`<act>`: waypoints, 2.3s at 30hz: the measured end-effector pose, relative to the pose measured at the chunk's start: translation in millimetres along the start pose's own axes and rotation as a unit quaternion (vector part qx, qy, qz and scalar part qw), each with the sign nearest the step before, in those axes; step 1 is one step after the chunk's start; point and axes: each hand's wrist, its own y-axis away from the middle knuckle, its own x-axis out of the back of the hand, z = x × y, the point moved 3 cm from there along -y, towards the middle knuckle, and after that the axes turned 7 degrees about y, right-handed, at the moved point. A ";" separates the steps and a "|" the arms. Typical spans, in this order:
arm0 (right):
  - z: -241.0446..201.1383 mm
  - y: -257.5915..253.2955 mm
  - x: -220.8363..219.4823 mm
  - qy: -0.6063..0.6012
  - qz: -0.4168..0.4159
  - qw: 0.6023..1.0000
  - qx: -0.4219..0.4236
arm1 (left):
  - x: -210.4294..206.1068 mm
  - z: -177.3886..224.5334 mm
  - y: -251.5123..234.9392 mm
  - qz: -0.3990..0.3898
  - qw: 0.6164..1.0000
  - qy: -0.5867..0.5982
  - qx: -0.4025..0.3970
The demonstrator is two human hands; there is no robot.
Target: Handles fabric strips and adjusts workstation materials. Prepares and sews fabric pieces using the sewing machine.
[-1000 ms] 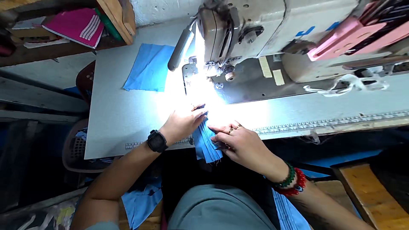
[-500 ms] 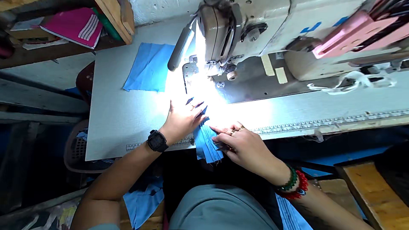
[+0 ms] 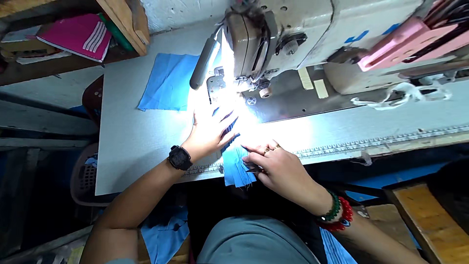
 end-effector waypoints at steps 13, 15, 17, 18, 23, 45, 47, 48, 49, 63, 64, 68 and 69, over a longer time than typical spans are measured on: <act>3.7 -12.7 0.2 0.029 0.012 1.000 -0.004 | 2.3 -17.8 -17.7 -0.018 1.000 0.023 -0.006; 4.4 -13.9 0.1 0.028 0.006 1.000 -0.005 | 2.2 -20.4 -19.8 -0.020 1.000 0.023 -0.006; 4.7 -14.7 -1.0 0.026 0.002 1.000 -0.007 | 1.2 -23.0 -21.0 -0.008 1.000 0.020 -0.012; 4.8 -15.3 -1.3 0.027 0.002 1.000 -0.008 | 2.1 -23.5 -21.4 -0.001 1.000 0.021 -0.015; 2.8 -14.9 -0.2 0.035 0.000 0.999 -0.010 | 4.6 -21.7 -21.8 0.003 1.000 0.010 -0.021; 14.9 4.5 4.5 -0.025 0.002 0.998 0.049 | 9.4 24.8 19.3 -0.005 0.989 0.080 -0.125; 14.2 17.3 3.4 -0.037 0.013 0.998 0.043 | 7.0 35.5 35.4 -0.009 0.984 0.080 -0.156; 13.6 23.9 2.8 -0.042 0.018 0.998 0.036 | 5.6 40.3 42.3 -0.005 0.982 0.082 -0.168; 13.3 30.2 1.9 -0.044 0.024 0.998 0.029 | 3.7 44.9 49.2 -0.003 0.981 0.084 -0.175; 5.5 46.6 -0.1 0.016 0.039 0.997 0.061 | -6.2 64.5 74.4 0.041 0.972 0.075 -0.220; 4.2 44.4 1.9 0.024 0.033 0.997 0.064 | -5.5 64.5 73.3 0.039 0.972 0.075 -0.219; 3.9 28.3 7.1 0.050 0.016 0.996 0.075 | -2.8 54.5 63.0 0.023 0.974 0.084 -0.209; 5.3 22.4 7.4 0.053 0.018 0.996 0.075 | -1.7 50.2 58.7 0.019 0.974 0.082 -0.208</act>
